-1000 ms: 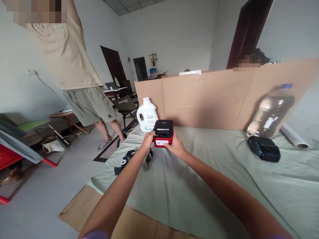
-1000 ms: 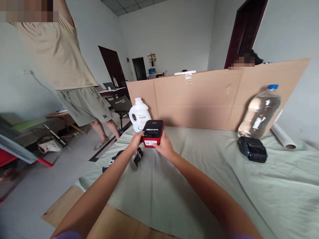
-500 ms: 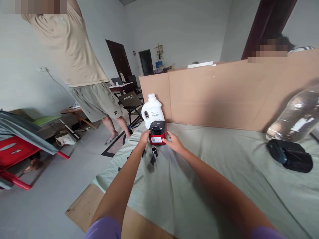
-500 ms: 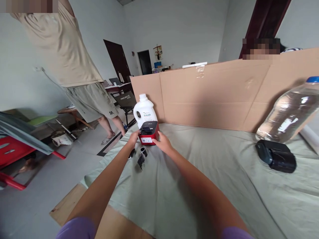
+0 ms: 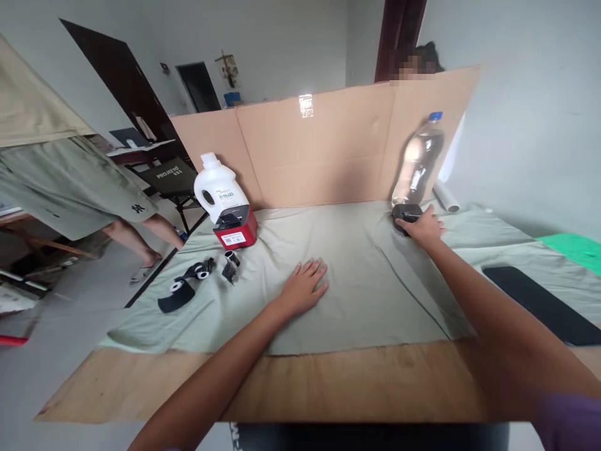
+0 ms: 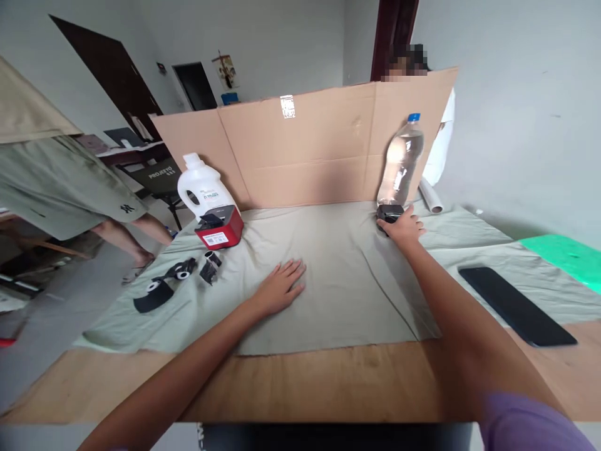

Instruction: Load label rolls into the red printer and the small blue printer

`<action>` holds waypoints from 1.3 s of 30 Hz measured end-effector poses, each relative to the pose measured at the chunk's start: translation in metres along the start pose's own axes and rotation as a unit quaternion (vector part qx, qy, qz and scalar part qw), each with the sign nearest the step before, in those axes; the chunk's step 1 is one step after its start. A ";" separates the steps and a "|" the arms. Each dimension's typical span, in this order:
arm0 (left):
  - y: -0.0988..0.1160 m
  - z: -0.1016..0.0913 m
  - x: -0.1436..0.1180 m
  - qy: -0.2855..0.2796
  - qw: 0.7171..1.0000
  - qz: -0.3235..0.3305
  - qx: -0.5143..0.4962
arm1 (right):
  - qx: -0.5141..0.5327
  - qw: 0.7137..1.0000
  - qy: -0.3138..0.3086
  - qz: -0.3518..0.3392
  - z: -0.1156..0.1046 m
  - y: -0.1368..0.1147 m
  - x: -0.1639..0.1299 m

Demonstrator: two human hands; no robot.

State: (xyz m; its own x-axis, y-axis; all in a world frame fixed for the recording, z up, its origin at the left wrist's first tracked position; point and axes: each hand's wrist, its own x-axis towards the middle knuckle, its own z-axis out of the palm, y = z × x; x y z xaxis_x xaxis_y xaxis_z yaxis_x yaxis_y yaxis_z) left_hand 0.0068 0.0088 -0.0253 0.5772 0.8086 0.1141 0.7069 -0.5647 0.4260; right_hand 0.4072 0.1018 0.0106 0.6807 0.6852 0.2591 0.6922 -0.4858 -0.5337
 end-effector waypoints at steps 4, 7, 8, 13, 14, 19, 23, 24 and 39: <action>0.024 0.012 -0.020 -0.025 0.998 -0.028 0.040 | 0.037 0.999 -0.040 0.006 0.004 0.003 -0.002; 0.037 0.014 -0.041 -0.030 0.997 -0.025 0.067 | 0.063 0.998 0.002 -0.016 -0.002 -0.006 -0.028; 0.040 0.015 -0.048 -0.033 0.997 -0.021 0.073 | 0.067 0.997 0.003 -0.036 -0.007 -0.009 -0.042; 0.051 0.011 -0.059 -0.003 0.999 -0.008 0.045 | 0.096 0.976 -0.054 -0.189 -0.029 -0.034 -0.139; 0.051 0.007 -0.053 0.017 0.999 -0.014 0.024 | 0.103 0.970 -0.059 -0.211 -0.032 -0.041 -0.161; 0.046 -0.010 0.005 0.160 0.966 -0.099 -0.177 | 0.107 0.964 -0.063 -0.234 -0.031 -0.070 -0.246; 0.038 -0.004 0.027 0.195 0.946 -0.084 -0.246 | 0.087 0.969 -0.013 -0.229 -0.019 -0.073 -0.272; 0.036 -0.001 0.028 0.198 0.944 -0.082 -0.251 | 0.087 0.970 -0.010 -0.227 -0.015 -0.072 -0.274; 0.013 0.009 0.020 0.200 0.919 -0.112 -0.321 | 0.126 0.969 -0.047 -0.209 -0.013 -0.065 -0.277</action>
State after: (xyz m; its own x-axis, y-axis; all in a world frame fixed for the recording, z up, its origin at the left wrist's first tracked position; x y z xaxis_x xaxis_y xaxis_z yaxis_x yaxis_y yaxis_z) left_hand 0.0317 0.0162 -0.0256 0.1592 0.9614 0.2246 0.3293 -0.2662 0.9059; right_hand 0.1769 -0.0636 -0.0156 0.3200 0.8460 0.4265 0.8141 -0.0153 -0.5805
